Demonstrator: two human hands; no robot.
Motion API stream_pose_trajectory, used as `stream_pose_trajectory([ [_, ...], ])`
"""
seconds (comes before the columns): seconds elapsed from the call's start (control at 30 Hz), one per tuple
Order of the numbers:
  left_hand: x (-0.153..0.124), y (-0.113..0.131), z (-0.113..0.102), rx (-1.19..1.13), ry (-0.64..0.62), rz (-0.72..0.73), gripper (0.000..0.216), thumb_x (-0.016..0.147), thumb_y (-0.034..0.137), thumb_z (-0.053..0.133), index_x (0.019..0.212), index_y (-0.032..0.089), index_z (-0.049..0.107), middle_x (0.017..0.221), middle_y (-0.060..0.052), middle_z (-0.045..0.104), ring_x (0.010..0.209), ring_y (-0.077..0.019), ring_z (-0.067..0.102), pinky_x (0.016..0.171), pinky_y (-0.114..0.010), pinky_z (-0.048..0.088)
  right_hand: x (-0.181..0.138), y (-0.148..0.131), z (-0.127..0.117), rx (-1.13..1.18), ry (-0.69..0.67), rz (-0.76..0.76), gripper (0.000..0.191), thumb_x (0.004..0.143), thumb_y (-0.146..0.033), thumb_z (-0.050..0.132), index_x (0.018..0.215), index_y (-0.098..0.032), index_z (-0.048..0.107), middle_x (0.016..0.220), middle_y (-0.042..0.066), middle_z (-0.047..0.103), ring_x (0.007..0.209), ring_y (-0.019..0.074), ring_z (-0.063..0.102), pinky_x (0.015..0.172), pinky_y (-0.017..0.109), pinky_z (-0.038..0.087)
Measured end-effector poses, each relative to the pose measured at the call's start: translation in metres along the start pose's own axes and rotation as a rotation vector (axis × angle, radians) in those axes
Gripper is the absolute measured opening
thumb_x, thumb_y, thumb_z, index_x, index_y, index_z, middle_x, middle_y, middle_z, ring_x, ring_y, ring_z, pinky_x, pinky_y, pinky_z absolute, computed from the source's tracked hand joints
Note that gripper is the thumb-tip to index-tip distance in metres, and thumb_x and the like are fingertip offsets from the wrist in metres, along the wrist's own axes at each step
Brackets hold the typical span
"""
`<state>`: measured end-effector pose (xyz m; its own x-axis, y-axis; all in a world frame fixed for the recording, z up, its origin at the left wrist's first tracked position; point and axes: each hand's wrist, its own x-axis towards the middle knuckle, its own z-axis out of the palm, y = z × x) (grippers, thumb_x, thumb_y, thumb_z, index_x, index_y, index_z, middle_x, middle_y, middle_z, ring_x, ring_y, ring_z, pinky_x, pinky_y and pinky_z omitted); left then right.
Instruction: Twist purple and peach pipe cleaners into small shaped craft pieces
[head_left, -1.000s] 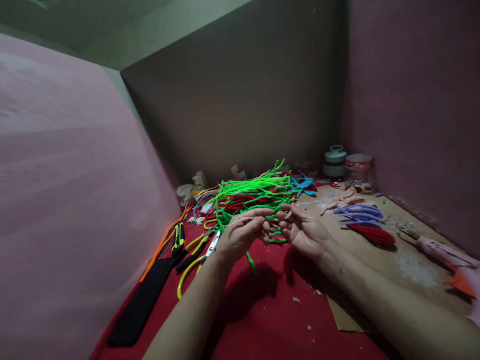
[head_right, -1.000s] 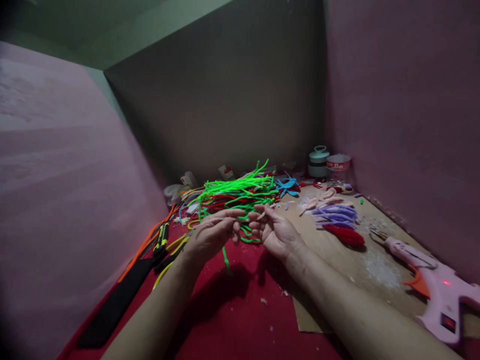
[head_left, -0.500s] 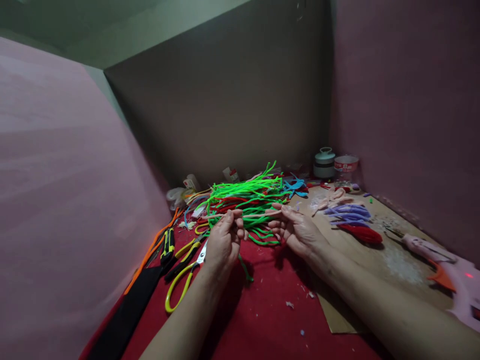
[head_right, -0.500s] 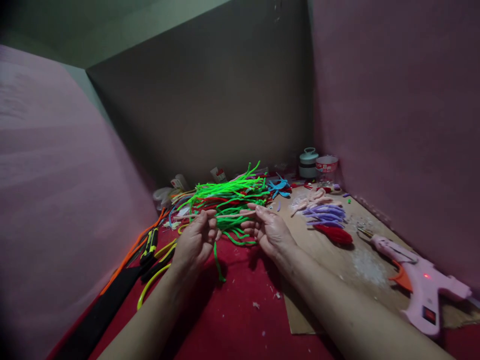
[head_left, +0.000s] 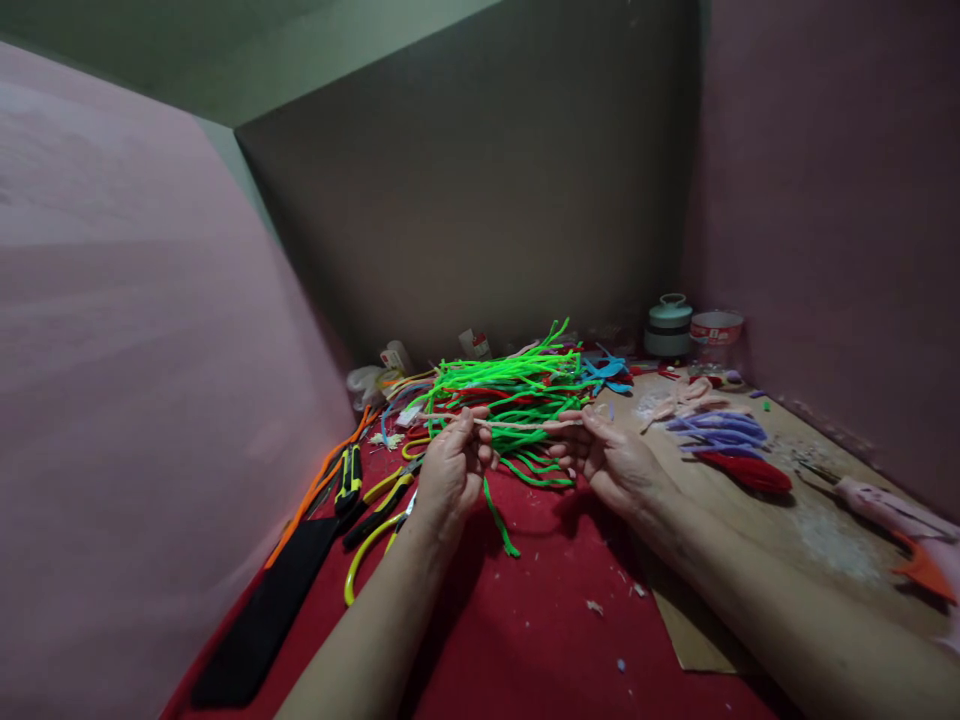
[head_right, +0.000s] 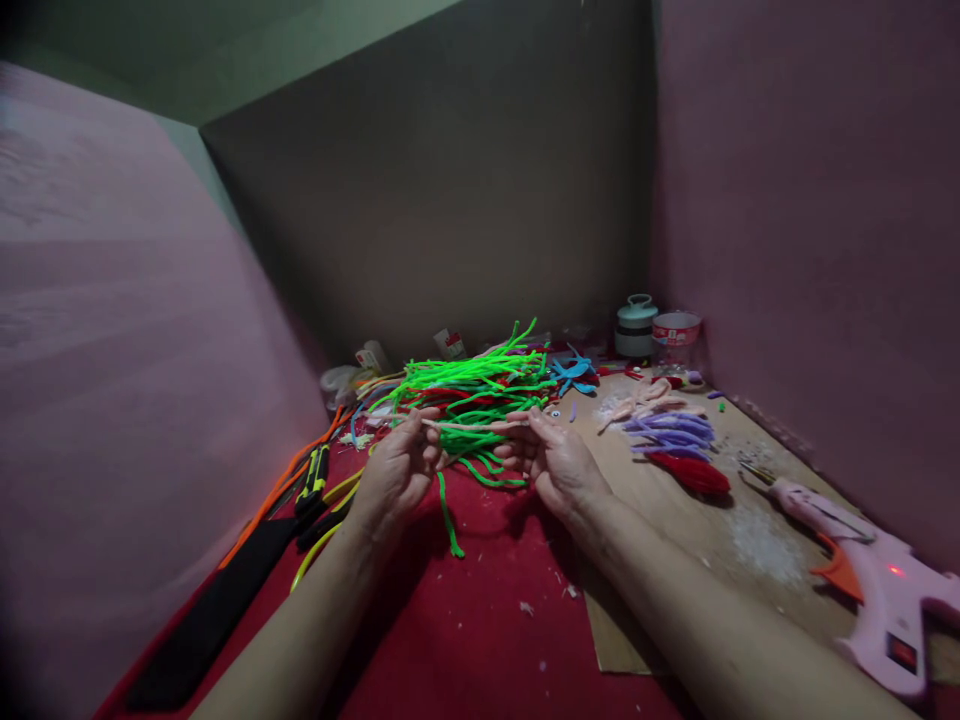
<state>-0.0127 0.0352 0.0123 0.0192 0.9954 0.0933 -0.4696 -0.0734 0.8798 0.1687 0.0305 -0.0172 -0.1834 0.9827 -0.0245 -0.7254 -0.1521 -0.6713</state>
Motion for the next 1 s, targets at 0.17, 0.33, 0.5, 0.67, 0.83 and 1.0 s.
stream_pose_trajectory([
  [0.17, -0.009, -0.002, 0.009, 0.04, -0.053, -0.038, 0.029, 0.067, 0.032, 0.069, 0.086, 0.011, 0.061, 0.061, 0.002, 0.052, 0.043, -0.0049, 0.044, 0.04, -0.02, 0.036, 0.001, 0.0, 0.0, 0.011, 0.036, -0.02, 0.024, 0.088, -0.021, 0.04, 0.078, -0.013, 0.06, 0.072, 0.008, 0.069, 0.054, 0.0139, 0.064, 0.048, 0.022, 0.05],
  [0.33, -0.017, -0.002, 0.018, 0.067, -0.139, -0.049, 0.042, 0.066, 0.042, 0.068, 0.095, 0.013, 0.058, 0.062, 0.002, 0.053, 0.044, -0.007, 0.047, 0.039, -0.02, 0.037, 0.003, -0.002, -0.001, 0.008, 0.118, -0.034, 0.023, 0.089, -0.019, 0.037, 0.08, -0.013, 0.057, 0.064, 0.006, 0.068, 0.049, 0.0129, 0.063, 0.046, 0.022, 0.05],
  [0.5, -0.024, -0.008, 0.025, 0.23, -0.201, -0.005, 0.03, 0.067, 0.025, 0.068, 0.092, 0.012, 0.058, 0.059, 0.003, 0.053, 0.042, -0.0063, 0.046, 0.041, -0.02, 0.04, 0.003, -0.002, 0.001, 0.022, 0.126, -0.003, 0.022, 0.089, -0.018, 0.037, 0.079, -0.014, 0.056, 0.061, 0.005, 0.067, 0.047, 0.0128, 0.063, 0.046, 0.022, 0.05],
  [0.67, -0.024, -0.013, 0.026, 0.227, -0.153, 0.034, 0.02, 0.07, 0.026, 0.064, 0.082, 0.01, 0.059, 0.062, 0.001, 0.055, 0.047, -0.0079, 0.05, 0.042, -0.02, 0.041, -0.002, 0.001, 0.005, 0.066, 0.023, 0.023, 0.014, 0.086, -0.018, 0.045, 0.085, -0.014, 0.058, 0.066, 0.006, 0.069, 0.051, 0.0129, 0.063, 0.049, 0.022, 0.05],
  [0.83, -0.022, -0.009, 0.024, 0.144, -0.126, -0.004, 0.028, 0.063, 0.017, 0.068, 0.088, 0.014, 0.057, 0.067, 0.0, 0.059, 0.048, -0.0084, 0.052, 0.044, -0.021, 0.042, -0.005, 0.002, 0.008, 0.047, -0.01, 0.002, 0.008, 0.079, -0.013, 0.054, 0.081, -0.013, 0.061, 0.063, 0.005, 0.067, 0.051, 0.0125, 0.063, 0.048, 0.02, 0.05],
  [1.0, -0.026, -0.005, 0.026, 0.16, -0.222, -0.061, 0.026, 0.064, 0.016, 0.069, 0.088, 0.011, 0.059, 0.071, -0.002, 0.059, 0.053, -0.009, 0.055, 0.048, -0.021, 0.044, 0.002, 0.004, 0.001, 0.047, 0.041, -0.054, 0.006, 0.079, -0.015, 0.055, 0.078, -0.013, 0.06, 0.061, 0.005, 0.067, 0.05, 0.013, 0.063, 0.05, 0.021, 0.051],
])
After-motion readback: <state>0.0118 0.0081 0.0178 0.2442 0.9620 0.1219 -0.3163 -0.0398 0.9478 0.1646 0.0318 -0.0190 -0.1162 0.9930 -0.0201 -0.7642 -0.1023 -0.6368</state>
